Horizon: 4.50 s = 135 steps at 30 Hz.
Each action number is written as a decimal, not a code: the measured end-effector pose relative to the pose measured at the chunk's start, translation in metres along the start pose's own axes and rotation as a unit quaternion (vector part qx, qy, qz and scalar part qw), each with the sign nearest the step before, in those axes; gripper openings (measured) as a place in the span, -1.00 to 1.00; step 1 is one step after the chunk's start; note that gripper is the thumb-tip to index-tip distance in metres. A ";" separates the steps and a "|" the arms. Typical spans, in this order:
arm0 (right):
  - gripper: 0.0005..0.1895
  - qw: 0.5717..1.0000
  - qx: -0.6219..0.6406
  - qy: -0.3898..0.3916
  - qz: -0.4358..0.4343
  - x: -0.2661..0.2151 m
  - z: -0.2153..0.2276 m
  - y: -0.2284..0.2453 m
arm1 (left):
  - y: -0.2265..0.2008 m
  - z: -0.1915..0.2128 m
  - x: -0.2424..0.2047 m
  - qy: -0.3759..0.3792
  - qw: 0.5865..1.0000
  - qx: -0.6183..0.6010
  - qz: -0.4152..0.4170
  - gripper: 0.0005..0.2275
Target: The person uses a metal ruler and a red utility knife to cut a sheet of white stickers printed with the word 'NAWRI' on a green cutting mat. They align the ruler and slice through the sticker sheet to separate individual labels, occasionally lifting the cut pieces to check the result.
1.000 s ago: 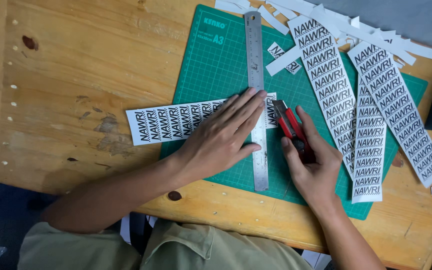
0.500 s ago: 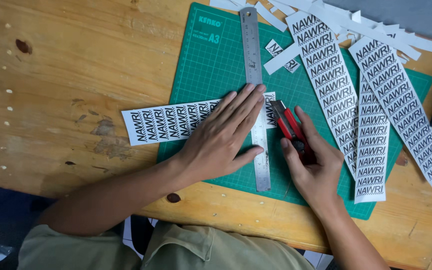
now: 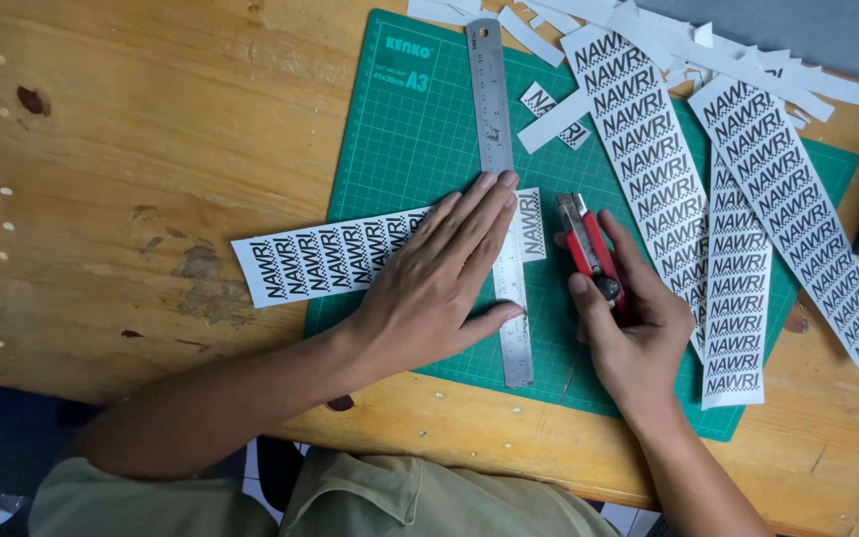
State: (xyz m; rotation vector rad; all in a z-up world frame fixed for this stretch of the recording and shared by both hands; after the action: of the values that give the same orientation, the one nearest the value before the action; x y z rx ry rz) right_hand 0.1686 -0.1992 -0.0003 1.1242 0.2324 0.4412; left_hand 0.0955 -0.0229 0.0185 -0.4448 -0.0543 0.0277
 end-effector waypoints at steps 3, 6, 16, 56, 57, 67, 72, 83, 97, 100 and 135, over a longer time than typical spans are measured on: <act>-0.38 1.000 -0.013 -0.002 0.000 -0.002 0.002 -0.002 | 0.000 -0.001 0.001 -0.005 1.000 -0.006 -0.002 -0.20; -0.38 1.000 -0.009 0.005 0.010 0.003 -0.001 0.006 | 0.000 0.001 0.002 -0.007 1.000 0.005 0.000 -0.18; -0.38 1.000 0.001 0.003 0.006 0.002 0.001 0.004 | 0.000 0.004 0.002 -0.013 1.000 -0.015 -0.007 -0.19; -0.39 1.000 0.004 0.006 0.014 0.003 0.000 0.001 | -0.011 0.013 -0.004 -0.058 0.998 -0.019 -0.025 -0.24; -0.40 1.000 0.010 0.003 0.014 0.004 0.000 0.000 | -0.011 0.013 -0.004 -0.058 0.998 -0.013 -0.026 -0.24; -0.40 0.999 0.017 0.013 0.028 0.007 -0.002 0.005 | -0.011 0.014 -0.004 -0.063 0.997 -0.033 -0.022 -0.31; -0.38 0.998 0.063 0.006 0.015 0.006 -0.005 0.003 | -0.010 0.010 -0.005 -0.060 0.997 -0.045 -0.031 -0.30; -0.39 0.998 0.053 0.009 0.021 0.007 -0.004 0.006 | -0.008 0.005 -0.006 -0.059 0.996 -0.056 -0.023 -0.29; -0.38 0.999 0.045 0.002 0.014 0.006 -0.001 0.002 | -0.010 0.007 -0.006 -0.066 0.997 -0.023 -0.025 -0.25; -0.34 0.999 -0.006 0.039 0.015 0.008 -0.002 0.012 | -0.011 0.010 -0.005 -0.073 0.997 -0.017 -0.026 -0.32; -0.32 0.838 -0.475 0.159 0.217 0.017 -0.058 0.056 | -0.010 0.010 -0.005 -0.133 0.990 -0.002 -0.043 -0.39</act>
State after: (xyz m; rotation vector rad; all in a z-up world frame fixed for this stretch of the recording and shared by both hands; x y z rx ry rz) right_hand 0.1482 -0.1247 0.0266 0.0943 0.0165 1.0164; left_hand 0.0904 -0.0280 0.0319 -0.4409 -0.3352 0.0023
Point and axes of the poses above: each hand's wrist, its own x-axis towards the middle knuckle, its own z-axis out of the back of the hand, y = z × x, the point moved 10 cm from there along x, towards the middle knuckle, and after that the axes turned 14 degrees about z, right-handed, at the moved point
